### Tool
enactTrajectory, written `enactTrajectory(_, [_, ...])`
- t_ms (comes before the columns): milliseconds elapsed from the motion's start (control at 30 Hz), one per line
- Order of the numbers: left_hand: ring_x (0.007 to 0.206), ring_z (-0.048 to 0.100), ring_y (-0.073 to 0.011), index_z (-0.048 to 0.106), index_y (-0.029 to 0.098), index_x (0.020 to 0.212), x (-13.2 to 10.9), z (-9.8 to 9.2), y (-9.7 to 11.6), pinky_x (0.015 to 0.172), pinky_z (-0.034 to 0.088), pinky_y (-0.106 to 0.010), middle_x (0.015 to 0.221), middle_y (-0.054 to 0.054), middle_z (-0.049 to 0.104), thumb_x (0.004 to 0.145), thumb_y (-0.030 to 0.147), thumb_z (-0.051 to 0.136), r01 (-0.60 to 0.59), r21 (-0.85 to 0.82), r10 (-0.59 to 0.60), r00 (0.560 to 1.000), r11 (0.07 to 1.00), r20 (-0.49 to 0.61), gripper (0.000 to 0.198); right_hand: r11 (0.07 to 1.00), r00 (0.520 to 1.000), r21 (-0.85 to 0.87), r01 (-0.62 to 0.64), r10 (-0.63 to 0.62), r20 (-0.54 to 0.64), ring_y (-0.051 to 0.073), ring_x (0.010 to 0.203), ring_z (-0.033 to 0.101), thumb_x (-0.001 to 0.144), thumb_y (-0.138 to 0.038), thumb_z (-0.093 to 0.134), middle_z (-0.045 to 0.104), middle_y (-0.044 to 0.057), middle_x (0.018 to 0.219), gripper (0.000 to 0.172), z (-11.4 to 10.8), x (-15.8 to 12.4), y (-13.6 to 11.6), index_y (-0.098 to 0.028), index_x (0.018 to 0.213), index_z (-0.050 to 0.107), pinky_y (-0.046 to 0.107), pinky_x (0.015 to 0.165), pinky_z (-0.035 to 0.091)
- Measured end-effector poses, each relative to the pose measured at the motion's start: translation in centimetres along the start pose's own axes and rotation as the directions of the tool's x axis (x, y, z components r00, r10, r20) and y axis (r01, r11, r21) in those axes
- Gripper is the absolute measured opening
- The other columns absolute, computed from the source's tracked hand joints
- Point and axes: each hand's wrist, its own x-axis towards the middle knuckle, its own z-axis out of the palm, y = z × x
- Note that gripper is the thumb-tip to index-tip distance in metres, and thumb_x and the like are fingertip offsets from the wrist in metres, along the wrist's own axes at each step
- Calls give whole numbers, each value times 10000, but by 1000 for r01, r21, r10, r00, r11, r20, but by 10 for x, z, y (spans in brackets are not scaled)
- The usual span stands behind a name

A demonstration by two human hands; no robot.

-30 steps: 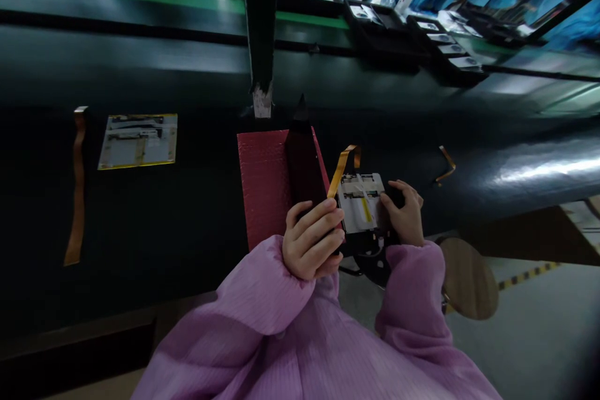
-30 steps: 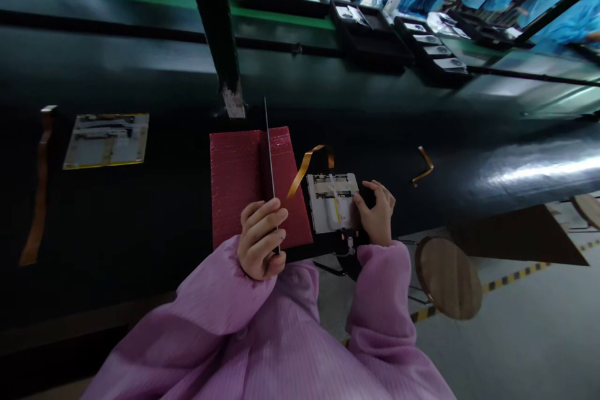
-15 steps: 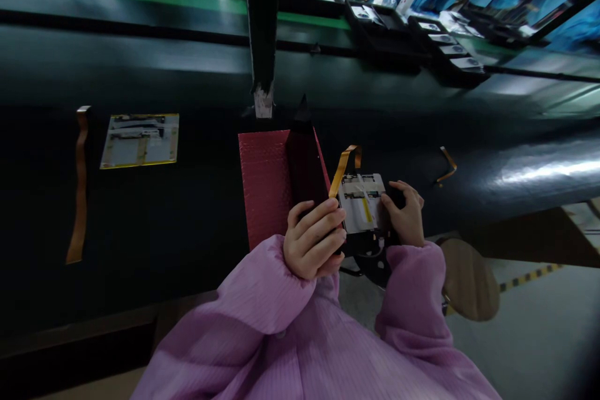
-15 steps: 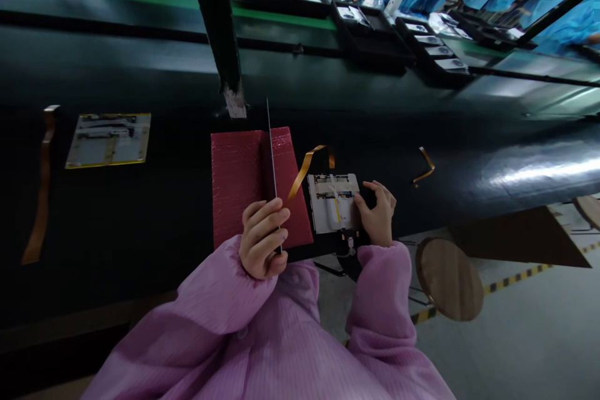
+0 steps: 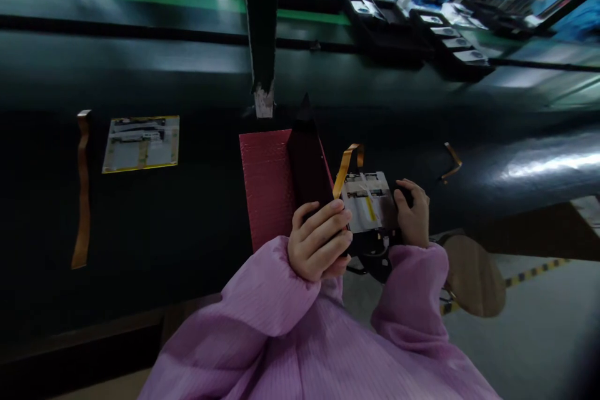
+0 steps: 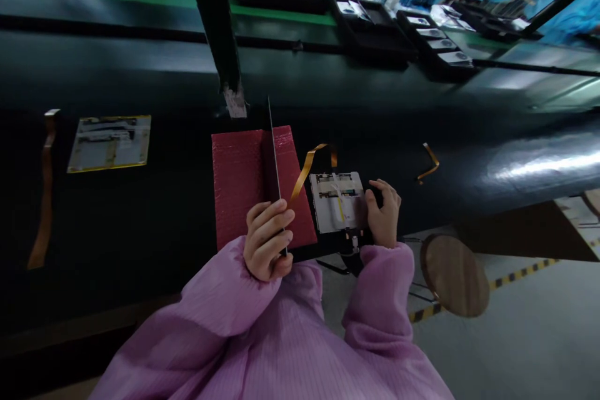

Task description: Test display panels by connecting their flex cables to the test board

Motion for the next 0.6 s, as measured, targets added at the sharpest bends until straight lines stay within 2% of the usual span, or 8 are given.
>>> enactTrajectory(100, [1284,585,-215,599,142,968,1,0,1,1033,475,-418,1070,-101,705,1008,291,404,19,-11,-19,1000,1000,1,248,998,997,45,41,-38,-66,277,1182,565,859,-360,547,649,118,1220,283,-4,-3,-4,-196,1032,698,508,1053,388])
enactTrajectory(167, [1262,602,-214,594,151,930,2,0,1,1025,484,-414,1086,-94,705,998,292,429,32,-16,-32,999,999,-18,227,994,993,35,102,-100,-62,270,1171,572,885,-325,534,651,115,1216,253,-9,-5,-5,-198,1029,700,498,1038,414])
enactTrajectory(300, [1246,612,-201,571,164,859,4,1,-1,1038,488,-388,1099,-79,708,966,285,481,23,-20,-24,999,1000,-31,185,957,957,-74,281,-273,102,268,1200,546,957,-290,485,626,120,1256,262,-18,-14,-5,-203,1106,681,490,1032,434])
enactTrajectory(367, [1227,625,-203,562,170,842,4,1,-3,1022,506,-378,1073,-75,711,940,272,502,-8,-7,8,999,1000,-34,154,937,939,-109,331,-316,136,269,1204,535,980,-270,453,613,129,1268,274,-19,-19,-4,-201,1135,669,486,1026,445])
enactTrajectory(500, [1126,676,-224,569,203,883,0,1,-10,919,568,-405,1023,-64,714,896,252,492,-66,46,69,996,997,-62,93,936,944,-126,329,-324,59,260,1163,543,989,-226,422,613,124,1248,280,-17,-26,-5,-207,1109,675,468,997,477])
enactTrajectory(600, [1008,705,-216,571,228,924,-4,2,-16,845,589,-399,967,-46,708,875,254,486,-126,93,134,987,988,-89,102,937,949,-149,317,-311,60,260,1170,540,972,-207,437,609,110,1259,279,-16,-28,-6,-222,1099,686,473,1003,481])
